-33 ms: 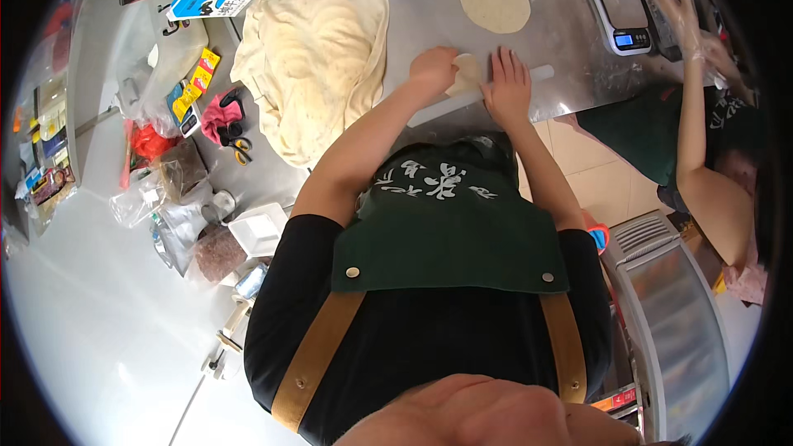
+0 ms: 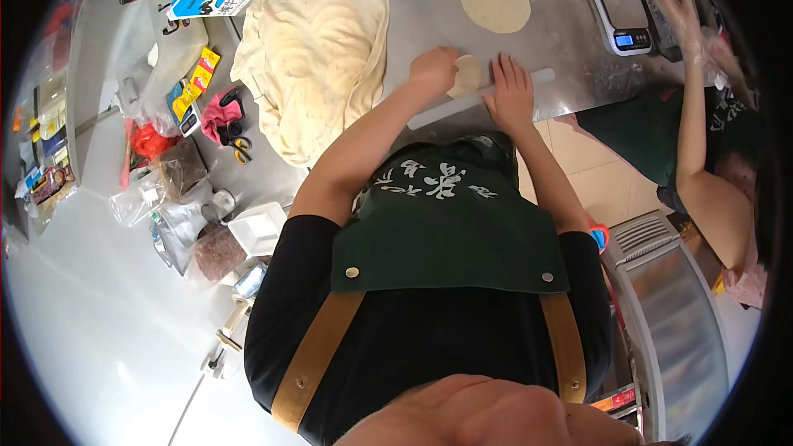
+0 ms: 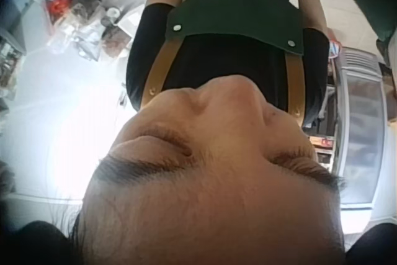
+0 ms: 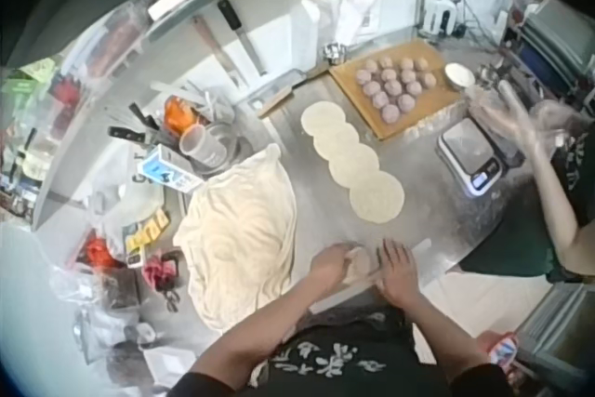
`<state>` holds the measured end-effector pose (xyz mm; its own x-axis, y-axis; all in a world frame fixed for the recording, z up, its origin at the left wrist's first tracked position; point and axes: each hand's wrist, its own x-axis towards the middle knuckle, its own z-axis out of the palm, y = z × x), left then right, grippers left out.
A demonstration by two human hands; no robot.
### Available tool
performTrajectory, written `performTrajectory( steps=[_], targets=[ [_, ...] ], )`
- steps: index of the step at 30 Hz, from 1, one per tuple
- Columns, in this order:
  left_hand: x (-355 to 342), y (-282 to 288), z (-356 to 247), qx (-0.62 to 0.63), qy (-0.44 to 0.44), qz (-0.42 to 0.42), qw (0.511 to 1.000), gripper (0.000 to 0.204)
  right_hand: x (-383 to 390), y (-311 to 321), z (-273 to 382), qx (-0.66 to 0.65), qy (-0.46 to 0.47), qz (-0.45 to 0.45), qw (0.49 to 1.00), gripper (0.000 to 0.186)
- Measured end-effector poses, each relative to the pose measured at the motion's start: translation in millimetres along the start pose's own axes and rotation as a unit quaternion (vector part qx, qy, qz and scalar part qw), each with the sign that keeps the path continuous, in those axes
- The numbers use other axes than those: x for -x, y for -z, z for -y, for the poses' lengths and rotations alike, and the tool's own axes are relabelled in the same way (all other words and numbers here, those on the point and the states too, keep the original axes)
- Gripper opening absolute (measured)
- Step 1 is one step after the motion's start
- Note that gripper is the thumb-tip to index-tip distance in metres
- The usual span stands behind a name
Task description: Flatten small pieces of dough into circular wrappers using a rolling pin and place them on the table.
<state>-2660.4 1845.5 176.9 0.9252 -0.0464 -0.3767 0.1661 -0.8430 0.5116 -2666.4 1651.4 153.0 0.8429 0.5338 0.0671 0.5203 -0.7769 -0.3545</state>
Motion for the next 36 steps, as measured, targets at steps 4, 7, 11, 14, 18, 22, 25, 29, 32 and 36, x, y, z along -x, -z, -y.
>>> performTrajectory(
  steps=[4, 7, 11, 14, 18, 22, 25, 29, 32, 36],
  targets=[
    [16.6, 8.7, -4.0, 0.011, -0.044, 0.019, 0.999, 0.024, 22.7, 19.1, -20.2, 0.001, 0.1, 0.056, 0.993, 0.05],
    [22.6, 3.0, 9.7, 0.144, -0.007, -0.064, 0.987, 0.026, 22.8, 23.5, -25.2, -0.018, 0.135, 0.063, 0.989, 0.041],
    [21.7, -0.8, 27.6, 0.031, 0.068, 0.035, 0.997, 0.022, 6.5, 25.4, -23.5, -0.044, 0.136, 0.073, 0.987, 0.04],
    [23.9, -2.9, 32.2, 0.041, 0.046, 0.023, 0.998, 0.026, -10.1, 25.0, -15.2, -0.041, 0.15, 0.069, 0.985, 0.038],
    [23.9, -0.9, 31.8, 0.077, 0.049, 0.003, 0.996, 0.034, -21.8, 12.9, -10.1, -0.035, 0.15, 0.028, 0.988, 0.039],
    [25.2, -3.7, 32.6, 0.089, 0.041, -0.003, 0.995, 0.034, -32.9, -6.1, 9.0, -0.018, 0.07, -0.05, 0.996, 0.04],
    [26.3, -4.1, 34.4, 0.099, 0.023, -0.054, 0.993, 0.034, -31.4, -17.0, 19.5, 0.006, -0.015, -0.079, 0.997, 0.04],
    [19.9, -3.7, 29.5, 0.151, 0.025, -0.063, 0.986, 0.031, -27.8, -17.3, 16.3, 0.056, -0.014, -0.07, 0.996, 0.044],
    [14.5, -5.5, 28.6, 0.169, 0.027, -0.069, 0.983, 0.029, -28.3, -16.8, 18.6, 0.055, -0.014, -0.078, 0.995, 0.047],
    [8.6, -5.6, 27.2, 0.199, 0.063, -0.034, 0.977, 0.028, -13.9, -19.6, 16.8, 0.058, -0.014, -0.059, 0.996, 0.049]
  ],
)
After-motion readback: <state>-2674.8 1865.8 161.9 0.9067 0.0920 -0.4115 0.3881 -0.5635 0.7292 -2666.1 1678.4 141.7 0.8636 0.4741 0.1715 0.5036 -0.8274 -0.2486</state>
